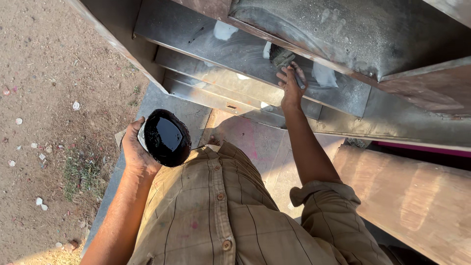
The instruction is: The person holds a can of dark paint and uses a brush to apply paint onto the metal surfaces of a shelving unit, first stirring the paint, then brushing patches onto the shelves and edges while sitting on the ground.
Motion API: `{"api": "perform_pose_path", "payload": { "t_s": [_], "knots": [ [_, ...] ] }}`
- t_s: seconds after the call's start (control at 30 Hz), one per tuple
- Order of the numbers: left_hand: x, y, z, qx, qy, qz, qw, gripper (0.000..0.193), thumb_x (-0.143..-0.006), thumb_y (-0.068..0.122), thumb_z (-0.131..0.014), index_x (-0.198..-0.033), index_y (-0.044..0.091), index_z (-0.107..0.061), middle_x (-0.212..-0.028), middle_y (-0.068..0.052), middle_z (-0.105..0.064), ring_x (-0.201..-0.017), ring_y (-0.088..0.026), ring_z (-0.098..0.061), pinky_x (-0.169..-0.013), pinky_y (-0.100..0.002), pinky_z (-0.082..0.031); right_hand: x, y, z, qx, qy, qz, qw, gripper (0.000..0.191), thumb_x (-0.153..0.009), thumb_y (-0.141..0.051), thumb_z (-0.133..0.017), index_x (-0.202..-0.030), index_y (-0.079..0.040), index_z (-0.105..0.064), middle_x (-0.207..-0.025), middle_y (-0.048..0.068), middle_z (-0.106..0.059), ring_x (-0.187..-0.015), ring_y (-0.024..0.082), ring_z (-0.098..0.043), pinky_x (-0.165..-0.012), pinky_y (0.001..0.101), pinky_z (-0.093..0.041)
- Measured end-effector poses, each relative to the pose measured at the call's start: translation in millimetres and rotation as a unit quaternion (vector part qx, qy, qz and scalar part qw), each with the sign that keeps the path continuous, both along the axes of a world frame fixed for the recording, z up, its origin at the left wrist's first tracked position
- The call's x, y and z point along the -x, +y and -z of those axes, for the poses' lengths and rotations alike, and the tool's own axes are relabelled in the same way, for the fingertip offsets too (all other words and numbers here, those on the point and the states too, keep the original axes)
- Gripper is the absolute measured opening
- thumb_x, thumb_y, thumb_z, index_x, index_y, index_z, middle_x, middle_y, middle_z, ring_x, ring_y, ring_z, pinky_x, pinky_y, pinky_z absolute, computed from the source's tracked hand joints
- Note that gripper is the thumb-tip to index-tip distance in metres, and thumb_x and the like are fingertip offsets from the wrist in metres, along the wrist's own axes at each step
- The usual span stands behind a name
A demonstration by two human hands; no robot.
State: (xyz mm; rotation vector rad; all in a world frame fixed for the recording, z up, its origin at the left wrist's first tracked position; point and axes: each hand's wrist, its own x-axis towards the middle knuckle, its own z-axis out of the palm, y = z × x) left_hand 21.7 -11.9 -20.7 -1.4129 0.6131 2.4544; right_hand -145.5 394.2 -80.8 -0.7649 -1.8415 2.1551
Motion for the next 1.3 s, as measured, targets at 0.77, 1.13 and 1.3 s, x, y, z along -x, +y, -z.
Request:
{"api": "perform_pose_path", "payload": {
  "t_s": [0.77, 1.13, 1.3],
  "knots": [
    [-3, 51, 12, -0.029, 0.092, -0.041, 0.994, 0.048, -0.091, 0.040, -0.059, -0.121, 0.004, -0.069, -0.121, -0.013, -0.069, -0.109, -0.029, -0.066, -0.101, -0.043, -0.055, 61, 37, 14, -0.117, 0.007, -0.121, 0.986, 0.046, -0.097, -0.017, -0.077, -0.133, 0.007, -0.062, -0.108, 0.018, -0.078, -0.080, 0.021, -0.080, -0.054, 0.0242, -0.054],
    [32, 19, 19, -0.067, 0.122, -0.026, 0.990, 0.032, -0.097, 0.035, -0.059, -0.108, 0.007, -0.070, -0.101, -0.009, -0.072, -0.092, -0.025, -0.069, -0.089, -0.041, -0.059, 51, 28, -5, -0.145, -0.024, -0.101, 0.984, 0.044, -0.100, -0.012, -0.078, -0.136, 0.005, -0.058, -0.105, 0.013, -0.078, -0.079, 0.020, -0.078, -0.056, 0.0238, -0.052],
    [44, 9, 16, -0.072, 0.122, -0.026, 0.990, 0.031, -0.097, 0.033, -0.057, -0.107, 0.008, -0.070, -0.100, -0.007, -0.072, -0.092, -0.024, -0.070, -0.088, -0.041, -0.060, 41, 15, -13, -0.188, -0.128, -0.075, 0.971, 0.067, -0.099, -0.015, -0.076, -0.149, 0.009, -0.038, -0.106, 0.015, -0.079, -0.084, 0.022, -0.077, -0.062, 0.0277, -0.054]
  ]
}}
